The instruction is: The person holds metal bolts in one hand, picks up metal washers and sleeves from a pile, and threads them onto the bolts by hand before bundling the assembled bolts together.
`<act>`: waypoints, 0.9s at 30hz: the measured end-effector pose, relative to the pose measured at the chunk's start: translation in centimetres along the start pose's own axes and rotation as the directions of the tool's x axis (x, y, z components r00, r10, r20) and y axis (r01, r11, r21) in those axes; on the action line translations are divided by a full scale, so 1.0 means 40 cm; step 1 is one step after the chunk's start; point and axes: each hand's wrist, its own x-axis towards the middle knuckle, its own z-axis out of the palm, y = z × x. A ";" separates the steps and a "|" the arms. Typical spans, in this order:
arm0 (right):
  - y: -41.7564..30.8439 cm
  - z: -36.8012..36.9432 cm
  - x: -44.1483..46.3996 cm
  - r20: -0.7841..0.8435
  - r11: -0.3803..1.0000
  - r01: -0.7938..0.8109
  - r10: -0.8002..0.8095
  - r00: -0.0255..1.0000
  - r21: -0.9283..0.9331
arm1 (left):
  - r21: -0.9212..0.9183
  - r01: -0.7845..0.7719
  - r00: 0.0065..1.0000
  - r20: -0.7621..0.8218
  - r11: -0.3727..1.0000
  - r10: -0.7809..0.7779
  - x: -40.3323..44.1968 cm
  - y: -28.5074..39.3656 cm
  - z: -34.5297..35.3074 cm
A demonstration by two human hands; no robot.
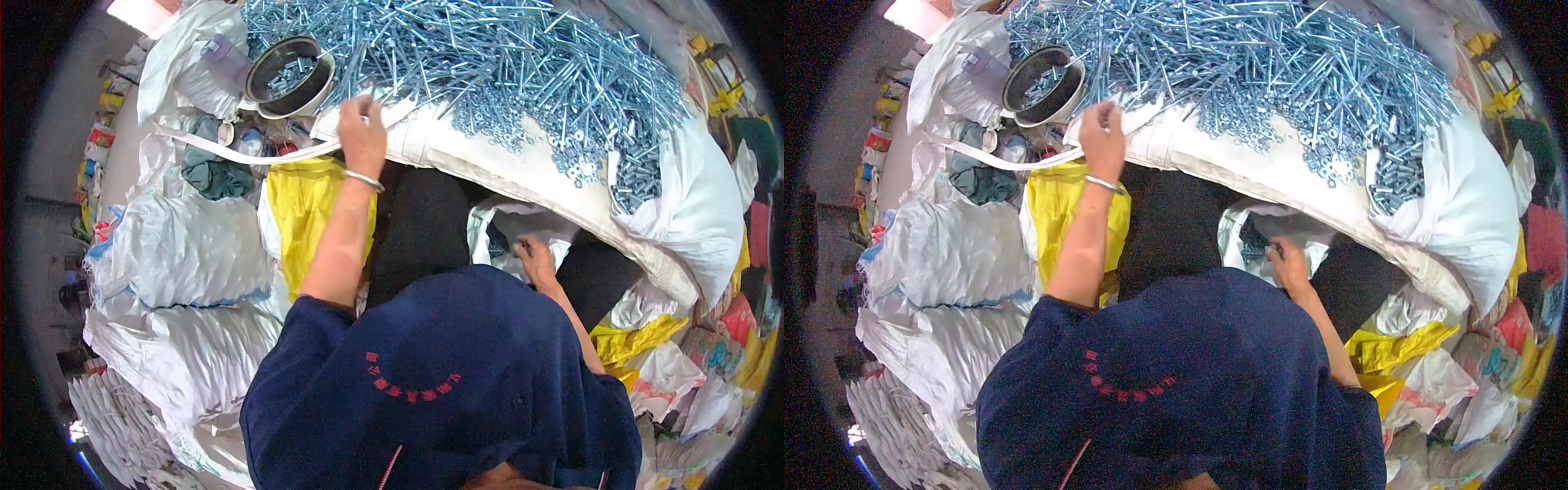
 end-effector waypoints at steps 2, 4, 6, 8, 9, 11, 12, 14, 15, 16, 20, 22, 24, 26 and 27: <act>-0.008 0.006 0.001 0.039 0.995 0.008 -0.012 0.999 0.097 | 0.151 -0.036 0.999 -0.015 0.988 0.039 0.058 -0.084 -0.013; -0.007 0.008 -0.003 0.084 0.997 -0.009 0.003 0.996 0.072 | 0.211 -0.085 0.996 -0.014 0.974 0.090 0.088 -0.114 -0.023; -0.008 0.004 0.000 0.152 0.999 -0.049 0.045 0.987 0.022 | 0.165 -0.067 0.998 0.000 0.984 0.068 0.097 -0.092 -0.014; 0.004 0.014 0.010 0.138 0.999 -0.038 0.043 0.989 -0.037 | -0.054 -0.046 0.999 0.017 0.997 0.047 0.096 -0.048 0.006; 0.011 0.019 0.008 0.159 0.994 -0.036 0.052 0.986 -0.101 | -0.060 -0.052 0.998 0.015 0.997 0.053 0.100 -0.029 0.010; 0.031 0.025 0.014 0.178 0.996 -0.043 0.057 0.982 -0.085 | -0.099 -0.162 0.987 -0.029 0.982 0.160 0.120 0.020 0.010; 0.063 0.037 0.017 0.186 0.996 -0.029 0.045 0.982 -0.086 | -0.126 -0.160 0.987 -0.038 0.979 0.157 0.131 0.040 0.015; 0.105 0.050 0.025 0.192 0.996 -0.015 0.032 0.981 -0.087 | -0.153 -0.198 0.980 -0.034 0.968 0.195 0.150 0.081 0.020; 0.112 0.051 0.028 0.208 0.996 0.010 0.008 0.978 -0.085 | -0.180 -0.233 0.972 -0.028 0.956 0.232 0.159 0.102 0.023; 0.120 0.051 0.030 0.222 0.996 0.033 -0.014 0.975 -0.082 | -0.210 -0.232 0.972 -0.006 0.950 0.236 0.165 0.126 0.029; 0.113 0.048 0.025 0.240 1.000 0.002 -0.005 0.971 0.012 | -0.121 -0.404 0.914 -0.008 0.907 0.406 0.201 0.194 0.073; 0.089 0.039 0.025 0.296 0.998 -0.048 0.037 0.954 0.032 | 0.025 -0.500 0.865 -0.031 0.866 0.500 0.233 0.254 0.085; 0.074 0.034 0.023 0.288 0.998 -0.051 0.039 0.957 0.037 | 0.128 -0.598 0.798 -0.002 0.791 0.603 0.273 0.283 0.104; 0.070 0.034 0.024 0.284 0.998 -0.053 0.038 0.958 0.045 | 0.181 -0.565 0.825 0.118 0.805 0.552 0.289 0.291 0.112; 0.071 0.035 0.025 0.288 0.997 -0.057 0.041 0.957 0.047 | 0.239 -0.534 0.842 0.232 0.811 0.487 0.296 0.305 0.111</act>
